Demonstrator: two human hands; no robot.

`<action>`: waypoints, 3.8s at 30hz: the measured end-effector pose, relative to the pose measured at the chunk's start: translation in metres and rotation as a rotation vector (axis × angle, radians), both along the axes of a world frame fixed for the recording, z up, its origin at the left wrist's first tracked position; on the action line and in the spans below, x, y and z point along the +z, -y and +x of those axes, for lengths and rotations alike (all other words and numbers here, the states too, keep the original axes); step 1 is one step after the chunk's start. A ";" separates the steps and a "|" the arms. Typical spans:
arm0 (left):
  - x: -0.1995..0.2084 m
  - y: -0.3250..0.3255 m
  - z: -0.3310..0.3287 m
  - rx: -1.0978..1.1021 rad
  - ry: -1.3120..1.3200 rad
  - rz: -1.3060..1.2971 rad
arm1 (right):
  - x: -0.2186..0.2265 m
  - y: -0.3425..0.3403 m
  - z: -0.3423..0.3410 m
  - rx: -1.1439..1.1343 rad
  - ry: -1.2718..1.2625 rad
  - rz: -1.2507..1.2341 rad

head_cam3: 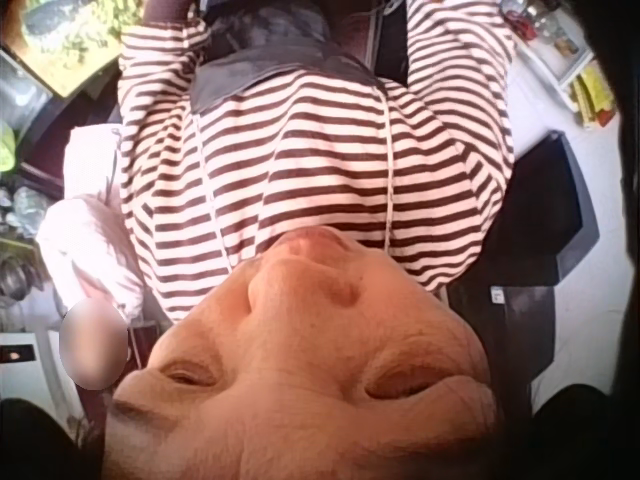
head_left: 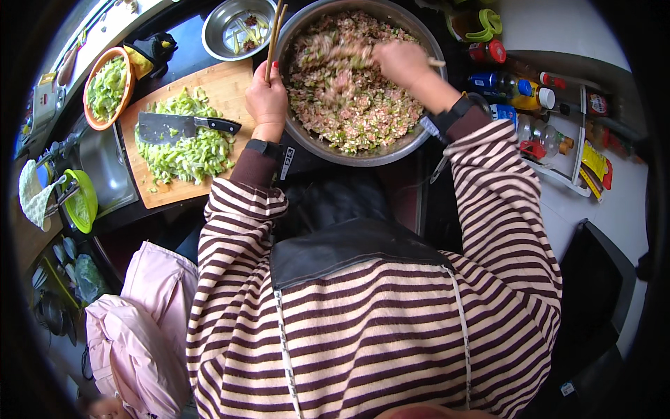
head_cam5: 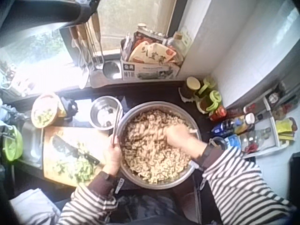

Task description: The person chops cabbage on a cutting board and transfers it into a bowl. They then mix the chopped cabbage with ground meat and other ingredients in a large metal bowl using chopsticks.

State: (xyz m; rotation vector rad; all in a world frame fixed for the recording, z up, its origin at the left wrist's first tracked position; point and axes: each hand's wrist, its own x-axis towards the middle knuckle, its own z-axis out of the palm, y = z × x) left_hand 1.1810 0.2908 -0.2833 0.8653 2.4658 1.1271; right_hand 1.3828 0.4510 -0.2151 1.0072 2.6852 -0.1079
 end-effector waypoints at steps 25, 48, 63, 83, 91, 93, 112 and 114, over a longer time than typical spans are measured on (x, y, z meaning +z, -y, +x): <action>-0.007 -0.002 -0.001 0.017 0.022 0.043 | 0.019 0.097 0.027 -0.619 0.077 -0.852; -0.010 0.000 -0.004 -0.034 0.027 0.066 | 0.004 0.008 0.023 0.073 -0.033 -0.021; -0.005 0.000 -0.003 -0.007 0.006 -0.026 | 0.010 0.029 0.086 -0.226 0.203 -0.073; -0.005 -0.001 -0.003 0.000 0.056 -0.037 | 0.020 0.022 0.064 -0.240 0.243 -0.014; -0.010 -0.002 -0.003 0.010 0.079 -0.019 | 0.030 0.102 0.022 -0.021 0.149 -0.272; -0.010 -0.001 -0.003 0.008 0.042 -0.040 | 0.035 0.077 0.012 -0.017 0.232 -0.296; -0.007 -0.002 -0.001 0.046 0.056 -0.015 | 0.012 0.049 0.108 -0.174 0.432 -0.335; -0.006 -0.001 -0.001 0.055 0.082 0.009 | 0.003 0.072 0.087 0.108 0.473 -0.411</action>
